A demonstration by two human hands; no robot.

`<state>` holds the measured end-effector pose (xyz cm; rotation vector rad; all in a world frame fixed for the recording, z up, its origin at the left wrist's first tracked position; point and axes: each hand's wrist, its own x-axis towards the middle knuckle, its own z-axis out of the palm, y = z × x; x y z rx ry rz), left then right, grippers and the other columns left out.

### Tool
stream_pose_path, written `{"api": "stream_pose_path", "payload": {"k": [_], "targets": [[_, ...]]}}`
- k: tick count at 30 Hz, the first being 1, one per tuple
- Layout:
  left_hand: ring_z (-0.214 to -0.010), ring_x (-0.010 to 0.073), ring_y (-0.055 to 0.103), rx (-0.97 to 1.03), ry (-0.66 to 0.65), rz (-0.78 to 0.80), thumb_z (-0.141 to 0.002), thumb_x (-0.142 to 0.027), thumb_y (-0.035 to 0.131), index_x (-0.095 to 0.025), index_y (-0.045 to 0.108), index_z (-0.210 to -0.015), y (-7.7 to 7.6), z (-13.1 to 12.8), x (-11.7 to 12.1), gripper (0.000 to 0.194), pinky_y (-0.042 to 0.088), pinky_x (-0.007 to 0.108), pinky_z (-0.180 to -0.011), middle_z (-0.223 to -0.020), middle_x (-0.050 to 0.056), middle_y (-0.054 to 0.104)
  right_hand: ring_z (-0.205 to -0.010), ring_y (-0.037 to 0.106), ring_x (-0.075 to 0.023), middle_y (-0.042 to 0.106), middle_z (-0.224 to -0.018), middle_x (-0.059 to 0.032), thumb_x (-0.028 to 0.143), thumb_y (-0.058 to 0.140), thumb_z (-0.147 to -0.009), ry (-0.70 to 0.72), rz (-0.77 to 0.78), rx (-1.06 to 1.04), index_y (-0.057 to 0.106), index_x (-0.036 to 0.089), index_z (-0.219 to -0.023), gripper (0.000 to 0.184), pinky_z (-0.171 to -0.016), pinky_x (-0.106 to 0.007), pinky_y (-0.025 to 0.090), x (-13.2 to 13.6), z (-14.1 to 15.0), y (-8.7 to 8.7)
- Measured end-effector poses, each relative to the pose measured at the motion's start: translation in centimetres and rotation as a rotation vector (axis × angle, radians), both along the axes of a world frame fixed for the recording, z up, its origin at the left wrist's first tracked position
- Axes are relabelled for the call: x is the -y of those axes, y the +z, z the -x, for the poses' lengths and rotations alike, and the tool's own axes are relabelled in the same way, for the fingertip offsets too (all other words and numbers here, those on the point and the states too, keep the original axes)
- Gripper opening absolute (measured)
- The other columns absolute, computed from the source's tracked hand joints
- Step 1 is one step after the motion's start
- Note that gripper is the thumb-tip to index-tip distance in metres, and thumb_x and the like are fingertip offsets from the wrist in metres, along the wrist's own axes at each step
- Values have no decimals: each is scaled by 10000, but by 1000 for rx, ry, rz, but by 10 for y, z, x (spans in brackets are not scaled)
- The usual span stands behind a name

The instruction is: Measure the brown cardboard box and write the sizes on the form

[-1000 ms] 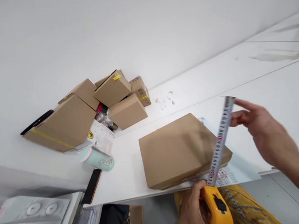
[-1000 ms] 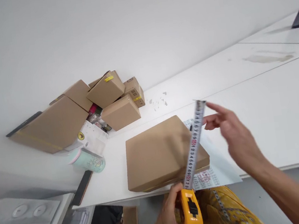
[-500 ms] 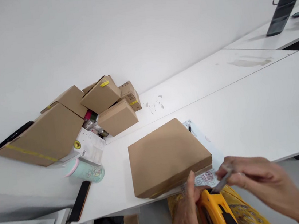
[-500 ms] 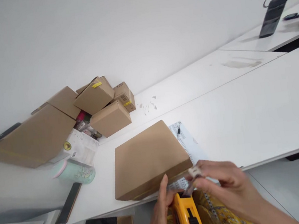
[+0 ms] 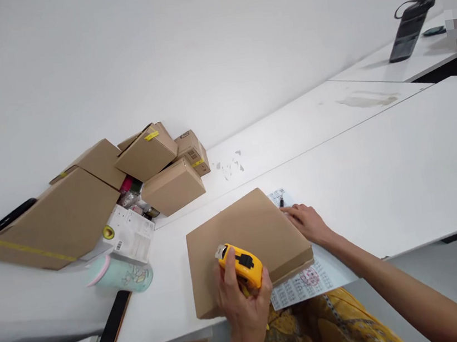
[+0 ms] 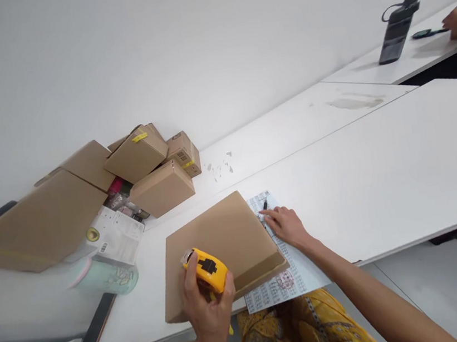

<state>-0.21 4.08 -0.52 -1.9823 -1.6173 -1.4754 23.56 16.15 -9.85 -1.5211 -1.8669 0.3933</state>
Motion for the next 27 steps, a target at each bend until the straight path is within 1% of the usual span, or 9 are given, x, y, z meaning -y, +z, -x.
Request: {"api": "stream_pose_path", "payload": {"k": [4, 8, 13, 17, 19, 21, 24, 26, 27], "targets": [[-990, 311, 702, -211, 157, -120, -819, -323, 759, -219, 507, -1410, -3, 12, -13, 651, 579, 397, -788, -1183, 153, 663, -856, 620, -256, 673, -890, -89, 413, 425, -1023, 11, -37, 199, 745, 253, -1037, 358, -755, -383, 412, 4, 8, -7], [-996, 315, 692, -270, 276, -183, -830, -345, 745, -172, 521, -1393, 2, 26, -48, 629, 561, 402, -821, -1162, 170, 658, -841, 603, -254, 638, -849, -83, 477, 437, -1027, -30, -62, 258, 700, 210, -956, 382, -756, -371, 383, 6, 9, -11], [-958, 295, 677, -191, 341, -129, -847, -394, 687, -151, 577, -1319, 8, 31, -96, 542, 554, 382, -803, -1084, 151, 652, -803, 556, -247, 600, -809, -76, 489, 437, -1020, -91, -54, 264, 628, 202, -852, 383, -740, -361, 370, 3, 9, -18], [-974, 303, 673, -166, 330, -46, -850, -437, 639, -167, 566, -1348, 10, 31, -111, 571, 560, 395, -802, -1106, 150, 639, -804, 545, -253, 605, -814, -83, 406, 527, -960, -129, 52, 206, 583, 206, -841, 240, -731, -358, 374, 3, 6, -14], [-1011, 318, 669, -148, 292, 24, -869, -447, 625, -166, 527, -1406, 13, 31, -111, 614, 564, 414, -816, -1153, 166, 630, -767, 544, -238, 623, -842, -81, 301, 509, -933, -139, 141, 121, 592, 200, -933, 131, -679, -343, 364, 4, 2, -8], [-1114, 350, 646, -131, 245, 100, -892, -454, 617, -164, 453, -1486, 17, 32, -108, 681, 567, 443, -849, -1274, 203, 593, -688, 524, -214, 620, -811, -57, 243, 465, -917, -140, 233, -23, 596, 199, -1051, 192, -624, -334, 348, 6, -4, 1], [-1383, 416, 470, -138, 203, 131, -892, -477, 640, -150, 267, -1589, 21, 32, -102, 855, 490, 545, -1026, -1534, 264, 401, -635, 496, -192, 578, -742, -16, 332, 466, -940, -105, 316, -416, 612, 213, -1180, 305, -608, -335, 377, 15, -19, 16], [-1492, 430, 315, -178, 186, 100, -879, -491, 665, -134, 176, -1612, 21, 31, -100, 951, 368, 607, -1139, -1615, 277, 284, -681, 524, -191, 581, -772, -21, 420, 520, -928, -39, 353, -743, 648, 222, -1189, 351, -638, -343, 424, 25, -31, 28], [-1513, 425, 274, -207, 173, 94, -885, -487, 665, -132, 168, -1612, 20, 31, -99, 950, 322, 620, -1167, -1627, 273, 271, -720, 545, -196, 593, -805, -30, 446, 560, -906, 7, 358, -885, 669, 228, -1176, 364, -669, -351, 449, 31, -37, 34]]}}
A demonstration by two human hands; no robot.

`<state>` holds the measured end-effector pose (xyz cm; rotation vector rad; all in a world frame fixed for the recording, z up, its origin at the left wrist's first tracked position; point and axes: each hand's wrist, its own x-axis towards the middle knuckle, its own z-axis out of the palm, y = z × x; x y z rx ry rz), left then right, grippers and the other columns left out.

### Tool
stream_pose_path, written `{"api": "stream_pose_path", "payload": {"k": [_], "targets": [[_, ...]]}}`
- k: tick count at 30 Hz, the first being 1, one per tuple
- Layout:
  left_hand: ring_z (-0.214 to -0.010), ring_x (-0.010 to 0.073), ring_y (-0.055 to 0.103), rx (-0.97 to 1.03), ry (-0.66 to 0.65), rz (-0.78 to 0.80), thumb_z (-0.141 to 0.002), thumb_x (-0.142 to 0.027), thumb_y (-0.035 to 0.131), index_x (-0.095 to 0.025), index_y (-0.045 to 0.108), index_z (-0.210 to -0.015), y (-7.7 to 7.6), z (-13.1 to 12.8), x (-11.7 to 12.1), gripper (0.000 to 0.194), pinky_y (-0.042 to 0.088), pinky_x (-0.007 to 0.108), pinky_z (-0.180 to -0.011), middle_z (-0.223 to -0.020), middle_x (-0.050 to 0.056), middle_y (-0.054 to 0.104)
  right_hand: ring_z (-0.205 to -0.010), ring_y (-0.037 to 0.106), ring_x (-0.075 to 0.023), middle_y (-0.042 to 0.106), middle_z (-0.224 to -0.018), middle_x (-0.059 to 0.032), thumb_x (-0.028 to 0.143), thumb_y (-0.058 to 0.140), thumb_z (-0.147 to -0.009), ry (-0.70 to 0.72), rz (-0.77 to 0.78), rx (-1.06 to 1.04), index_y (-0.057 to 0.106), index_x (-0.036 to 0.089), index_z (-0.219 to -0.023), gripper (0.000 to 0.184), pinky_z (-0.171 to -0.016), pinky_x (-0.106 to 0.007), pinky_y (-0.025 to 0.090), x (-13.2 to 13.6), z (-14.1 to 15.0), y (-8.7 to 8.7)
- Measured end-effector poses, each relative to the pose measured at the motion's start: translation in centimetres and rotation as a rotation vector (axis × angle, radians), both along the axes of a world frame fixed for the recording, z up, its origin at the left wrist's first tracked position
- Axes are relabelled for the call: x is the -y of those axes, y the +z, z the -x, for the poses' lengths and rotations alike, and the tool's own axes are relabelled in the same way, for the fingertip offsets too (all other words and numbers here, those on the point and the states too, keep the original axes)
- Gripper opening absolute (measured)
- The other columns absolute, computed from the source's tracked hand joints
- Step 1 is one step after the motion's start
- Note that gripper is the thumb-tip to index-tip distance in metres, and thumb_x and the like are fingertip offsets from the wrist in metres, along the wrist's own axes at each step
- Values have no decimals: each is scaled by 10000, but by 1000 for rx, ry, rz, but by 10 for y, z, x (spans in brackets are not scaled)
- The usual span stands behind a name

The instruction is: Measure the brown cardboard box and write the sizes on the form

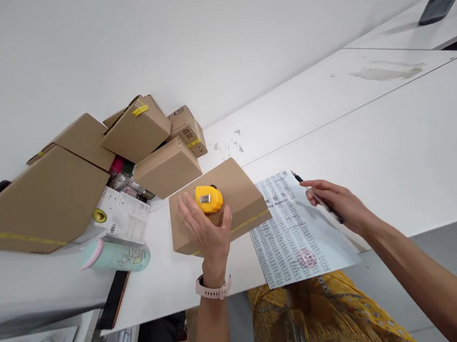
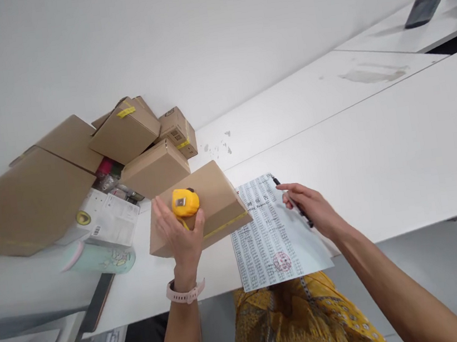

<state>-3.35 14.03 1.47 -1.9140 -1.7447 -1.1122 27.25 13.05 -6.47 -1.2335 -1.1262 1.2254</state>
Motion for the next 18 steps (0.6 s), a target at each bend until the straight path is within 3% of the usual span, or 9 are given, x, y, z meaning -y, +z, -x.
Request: {"api": "stream_pose_path", "payload": {"k": [2, 5, 8, 9, 11, 13, 14, 16, 18], "targets": [[-1508, 410, 299, -56, -32, 45, -915, -464, 640, -149, 245, -1595, -2, 0, -1, 847, 316, 620, -1176, -1610, 247, 337, -782, 572, -206, 612, -844, -38, 448, 661, -842, 30, -38, -201, 701, 249, -1146, 365, -731, -367, 481, 12, -10, 12], [-1434, 399, 428, -97, -50, 133, -958, -440, 590, -176, 394, -1535, -3, 0, -3, 664, 406, 601, -1122, -1558, 217, 445, -829, 584, -210, 628, -864, -34, 408, 776, -780, -4, -100, -245, 715, 290, -1093, 340, -772, -373, 493, 28, -18, 26], [-1448, 407, 408, -71, -48, 0, -951, -400, 609, -160, 396, -1529, -7, -10, 6, 661, 378, 630, -1136, -1555, 233, 443, -824, 572, -202, 619, -839, -32, 459, 794, -795, -88, -140, -183, 681, 276, -939, 258, -753, -356, 485, 34, -14, 28], [-1450, 390, 413, -54, -99, -83, -950, -357, 613, -160, 392, -1527, -11, -18, 12, 648, 374, 621, -1147, -1530, 227, 476, -785, 557, -189, 596, -791, -23, 495, 773, -815, -139, -148, -171, 645, 266, -853, 265, -731, -345, 480, 32, -11, 26], [-1403, 320, 494, -27, -324, -178, -954, -254, 583, -178, 417, -1500, -25, -39, 27, 576, 424, 545, -1143, -1421, 181, 593, -687, 517, -166, 527, -680, 4, 584, 688, -871, -227, -148, -171, 571, 258, -749, 367, -690, -330, 474, 23, -4, 18], [-1353, 259, 556, -56, -640, -38, -963, -209, 534, -177, 464, -1451, -47, -64, 41, 494, 478, 453, -1122, -1316, 136, 673, -674, 546, -171, 545, -663, 5, 679, 571, -909, -228, -127, -206, 599, 264, -807, 428, -710, -345, 499, 10, 4, 9], [-1377, 261, 535, -97, -737, 93, -967, -235, 533, -157, 486, -1428, -58, -77, 45, 470, 476, 438, -1132, -1343, 143, 661, -724, 596, -188, 605, -714, -11, 722, 523, -909, -192, -108, -230, 635, 267, -897, 469, -749, -365, 519, 2, 8, 4], [-1472, 313, 417, -201, -799, 365, -958, -345, 579, -81, 483, -1425, -81, -98, 46, 545, 422, 461, -1183, -1484, 196, 551, -907, 672, -232, 715, -928, -65, 755, 541, -877, -108, -49, -251, 660, 264, -1090, 549, -848, -407, 539, -12, 14, -6], [-1523, 366, 304, -285, -766, 568, -935, -455, 621, -18, 439, -1453, -98, -110, 38, 702, 350, 501, -1223, -1583, 243, 413, -997, 679, -253, 734, -1053, -89, 707, 668, -819, -79, 18, -190, 675, 250, -1119, 547, -878, -406, 540, -23, 18, -14]]}}
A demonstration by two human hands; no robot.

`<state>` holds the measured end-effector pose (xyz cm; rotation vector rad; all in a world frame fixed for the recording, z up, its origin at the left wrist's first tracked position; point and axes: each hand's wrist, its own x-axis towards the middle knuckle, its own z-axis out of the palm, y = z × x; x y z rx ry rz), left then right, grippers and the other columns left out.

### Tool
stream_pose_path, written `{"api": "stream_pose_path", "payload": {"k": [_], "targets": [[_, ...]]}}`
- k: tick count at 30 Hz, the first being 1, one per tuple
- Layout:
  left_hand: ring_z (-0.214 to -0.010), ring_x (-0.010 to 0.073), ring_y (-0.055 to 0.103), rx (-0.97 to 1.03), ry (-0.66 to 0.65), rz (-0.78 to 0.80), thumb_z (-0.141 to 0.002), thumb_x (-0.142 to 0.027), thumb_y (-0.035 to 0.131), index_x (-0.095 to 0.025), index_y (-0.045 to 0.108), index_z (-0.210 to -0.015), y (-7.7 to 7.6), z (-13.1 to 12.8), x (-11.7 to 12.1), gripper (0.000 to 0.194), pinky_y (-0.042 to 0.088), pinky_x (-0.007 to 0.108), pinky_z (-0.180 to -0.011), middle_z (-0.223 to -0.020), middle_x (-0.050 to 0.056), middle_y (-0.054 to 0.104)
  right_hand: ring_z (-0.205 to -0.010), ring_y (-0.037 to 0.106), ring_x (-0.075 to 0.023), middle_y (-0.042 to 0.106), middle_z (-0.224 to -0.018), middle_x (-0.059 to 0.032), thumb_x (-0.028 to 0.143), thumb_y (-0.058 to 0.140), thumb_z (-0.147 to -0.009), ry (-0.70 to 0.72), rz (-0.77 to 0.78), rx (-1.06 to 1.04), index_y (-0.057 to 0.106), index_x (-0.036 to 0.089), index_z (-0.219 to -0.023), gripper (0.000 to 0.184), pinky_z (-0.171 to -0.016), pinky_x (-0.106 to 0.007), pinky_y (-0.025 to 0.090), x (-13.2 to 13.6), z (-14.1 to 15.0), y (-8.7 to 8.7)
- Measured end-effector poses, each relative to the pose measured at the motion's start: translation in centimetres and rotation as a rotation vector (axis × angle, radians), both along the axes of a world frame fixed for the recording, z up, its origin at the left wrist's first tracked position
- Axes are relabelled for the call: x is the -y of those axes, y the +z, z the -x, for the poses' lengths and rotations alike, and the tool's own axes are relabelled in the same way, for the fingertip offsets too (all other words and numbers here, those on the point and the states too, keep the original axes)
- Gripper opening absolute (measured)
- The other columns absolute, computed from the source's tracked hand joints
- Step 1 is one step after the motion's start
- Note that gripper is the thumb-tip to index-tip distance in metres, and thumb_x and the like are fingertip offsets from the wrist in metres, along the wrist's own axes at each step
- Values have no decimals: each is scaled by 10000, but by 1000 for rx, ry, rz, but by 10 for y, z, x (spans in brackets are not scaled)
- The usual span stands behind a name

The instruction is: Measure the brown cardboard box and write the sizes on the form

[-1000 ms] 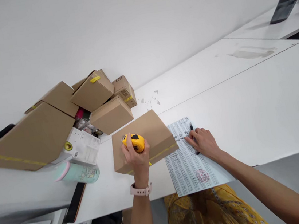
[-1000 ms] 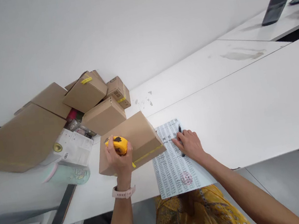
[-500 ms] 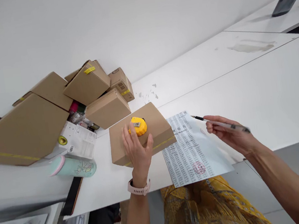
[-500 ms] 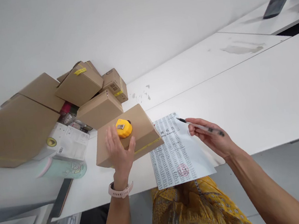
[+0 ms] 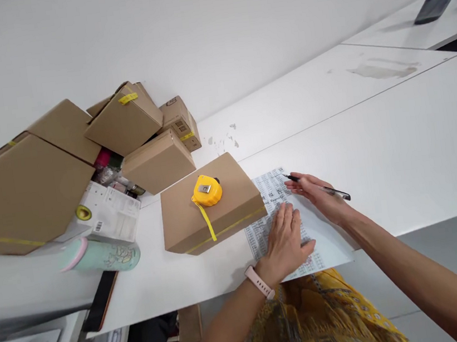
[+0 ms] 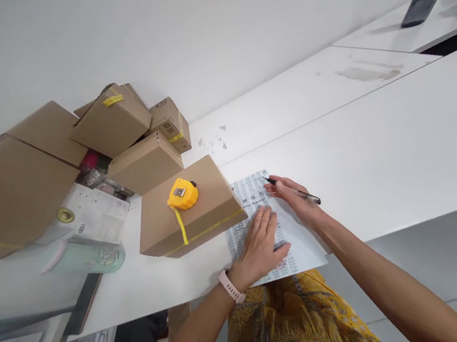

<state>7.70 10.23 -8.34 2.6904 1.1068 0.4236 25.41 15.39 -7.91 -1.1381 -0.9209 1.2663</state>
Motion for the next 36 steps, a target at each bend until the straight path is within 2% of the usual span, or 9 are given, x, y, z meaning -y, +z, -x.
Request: {"api": "stream_pose_path", "payload": {"k": [2, 4, 6, 10, 14, 16, 19, 24, 36], "targets": [[-1535, 380, 266, -76, 15, 71, -931, -522, 619, -4, 395, -1484, -9, -5, -12, 790, 294, 522, -1245, -1614, 259, 349, -877, 668, -228, 730, -936, -68, 645, 762, -762, -21, 27, 128, 692, 227, -979, 476, -787, -366, 537, -8, 2, -8], [-1538, 372, 262, -83, 7, 92, -935, -572, 594, -24, 378, -1500, -13, -6, -23, 816, 251, 530, -1258, -1625, 252, 332, -705, 598, -178, 664, -749, -25, 643, 749, -771, -51, 14, 258, 651, 216, -828, 442, -657, -322, 495, -14, 2, -16], [-1539, 355, 266, -56, -9, 93, -934, -604, 576, -54, 382, -1504, -14, -5, -30, 816, 220, 533, -1269, -1623, 233, 347, -630, 536, -153, 615, -686, -1, 647, 716, -797, -68, -20, 324, 628, 220, -831, 438, -589, -302, 449, -19, 1, -22], [-1535, 341, 277, 1, -17, 115, -925, -623, 575, -82, 395, -1498, -17, -2, -34, 809, 211, 534, -1277, -1619, 209, 365, -731, 596, -185, 697, -878, -54, 615, 765, -757, 13, -70, 367, 666, 219, -987, 468, -636, -318, 477, -29, -6, -28], [-1547, 328, 250, 42, -25, 128, -953, -589, 546, -100, 384, -1509, -23, 2, -33, 758, 225, 526, -1278, -1645, 190, 325, -630, 504, -150, 598, -723, -9, 590, 646, -879, -3, -77, 484, 586, 226, -830, 373, -561, -290, 413, -31, -9, -30], [-1548, 320, 251, 62, -23, 136, -961, -578, 537, -111, 384, -1509, -25, 3, -33, 736, 241, 522, -1276, -1644, 184, 330, -605, 465, -139, 560, -706, 9, 558, 599, -923, -5, -91, 539, 552, 234, -835, 339, -545, -283, 390, -29, -8, -30], [-1544, 322, 263, 92, -6, 147, -952, -580, 551, -120, 395, -1504, -26, 3, -32, 735, 267, 519, -1268, -1635, 185, 347, -580, 442, -137, 544, -691, 19, 548, 615, -918, 6, -96, 577, 538, 241, -866, 321, -525, -282, 372, -27, -7, -33], [-1537, 329, 282, 107, 15, 153, -941, -582, 570, -129, 416, -1492, -26, 1, -31, 730, 303, 504, -1254, -1628, 176, 365, -527, 375, -123, 439, -620, 37, 597, 631, -888, -25, -58, 607, 482, 241, -711, 425, -479, -280, 319, -27, -7, -36], [-1520, 343, 311, 105, 12, 181, -936, -521, 607, -105, 455, -1442, -19, 0, -33, 672, 295, 515, -1258, -1589, 184, 422, -558, 412, -130, 463, -654, 15, 634, 614, -874, -13, -66, 654, 485, 234, -658, 472, -493, -280, 351, -27, -5, -28]]}}
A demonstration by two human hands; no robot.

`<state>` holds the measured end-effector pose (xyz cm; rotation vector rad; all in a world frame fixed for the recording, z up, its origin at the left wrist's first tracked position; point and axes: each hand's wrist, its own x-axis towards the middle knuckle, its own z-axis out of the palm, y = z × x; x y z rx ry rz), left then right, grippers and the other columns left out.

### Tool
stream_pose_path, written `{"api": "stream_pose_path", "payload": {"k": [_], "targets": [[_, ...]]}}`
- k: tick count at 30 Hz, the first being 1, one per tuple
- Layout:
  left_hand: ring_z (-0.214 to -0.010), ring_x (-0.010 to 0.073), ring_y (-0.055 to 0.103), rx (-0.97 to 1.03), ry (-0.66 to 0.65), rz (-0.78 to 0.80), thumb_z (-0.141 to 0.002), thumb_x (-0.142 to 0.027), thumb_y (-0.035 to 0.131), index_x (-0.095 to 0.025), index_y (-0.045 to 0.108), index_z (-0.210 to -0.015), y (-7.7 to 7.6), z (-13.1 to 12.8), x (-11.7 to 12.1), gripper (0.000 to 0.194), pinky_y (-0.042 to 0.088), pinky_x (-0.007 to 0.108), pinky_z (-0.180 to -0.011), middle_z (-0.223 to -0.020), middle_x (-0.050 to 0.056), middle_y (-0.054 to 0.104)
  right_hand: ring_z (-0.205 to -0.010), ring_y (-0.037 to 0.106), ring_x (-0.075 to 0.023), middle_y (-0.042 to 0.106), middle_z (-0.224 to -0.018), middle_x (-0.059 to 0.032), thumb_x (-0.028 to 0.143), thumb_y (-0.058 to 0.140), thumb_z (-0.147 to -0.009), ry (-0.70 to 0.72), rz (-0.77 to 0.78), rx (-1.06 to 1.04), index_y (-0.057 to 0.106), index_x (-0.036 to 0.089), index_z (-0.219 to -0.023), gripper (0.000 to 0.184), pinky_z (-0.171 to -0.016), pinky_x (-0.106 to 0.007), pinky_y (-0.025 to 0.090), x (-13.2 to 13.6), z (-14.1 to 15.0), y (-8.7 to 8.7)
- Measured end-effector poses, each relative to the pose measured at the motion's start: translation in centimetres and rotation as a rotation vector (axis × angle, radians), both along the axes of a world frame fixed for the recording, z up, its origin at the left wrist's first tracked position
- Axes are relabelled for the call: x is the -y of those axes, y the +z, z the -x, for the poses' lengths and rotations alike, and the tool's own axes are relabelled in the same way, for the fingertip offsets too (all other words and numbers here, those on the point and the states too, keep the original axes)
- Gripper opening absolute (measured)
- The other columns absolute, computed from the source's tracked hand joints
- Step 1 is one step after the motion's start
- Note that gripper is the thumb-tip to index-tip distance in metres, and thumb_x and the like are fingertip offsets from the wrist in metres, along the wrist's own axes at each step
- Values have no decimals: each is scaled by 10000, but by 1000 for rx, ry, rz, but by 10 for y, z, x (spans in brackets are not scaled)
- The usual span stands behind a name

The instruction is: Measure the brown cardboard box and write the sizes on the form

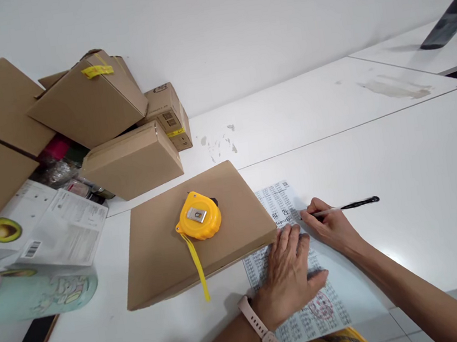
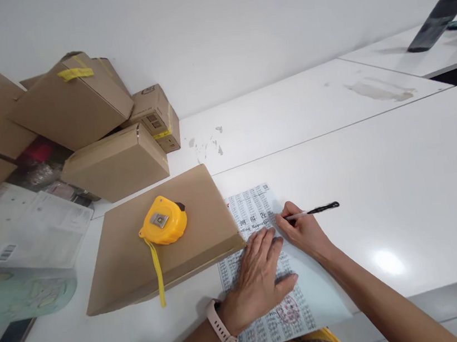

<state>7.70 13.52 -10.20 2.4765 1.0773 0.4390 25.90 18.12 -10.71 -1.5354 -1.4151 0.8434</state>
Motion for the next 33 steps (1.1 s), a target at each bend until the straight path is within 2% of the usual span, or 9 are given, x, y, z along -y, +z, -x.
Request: {"api": "stream_pose_path", "payload": {"k": [8, 20, 33], "targets": [[-1505, 347, 340, 7, 4, 3, -938, -499, 607, -96, 476, -1421, 2, 0, -1, 642, 309, 514, -1253, -1548, 187, 474, -549, 417, -130, 474, -644, 14, 647, 600, -877, 10, -11, 26, 481, 236, -661, 479, -502, -282, 360, 0, 0, 0], [-1518, 337, 321, 12, -2, -17, -952, -499, 588, -103, 458, -1438, -1, 1, -1, 640, 288, 506, -1266, -1587, 178, 431, -557, 400, -133, 467, -632, 18, 564, 620, -893, 12, -9, 22, 451, 241, -659, 433, -509, -288, 338, 1, -2, -2], [-1517, 332, 326, 3, -4, -40, -959, -518, 567, -100, 459, -1435, -1, 1, 0, 642, 292, 503, -1263, -1584, 179, 436, -557, 376, -128, 425, -629, 32, 563, 614, -886, -18, -14, 20, 451, 242, -671, 420, -516, -287, 331, -1, -1, -3]]}}
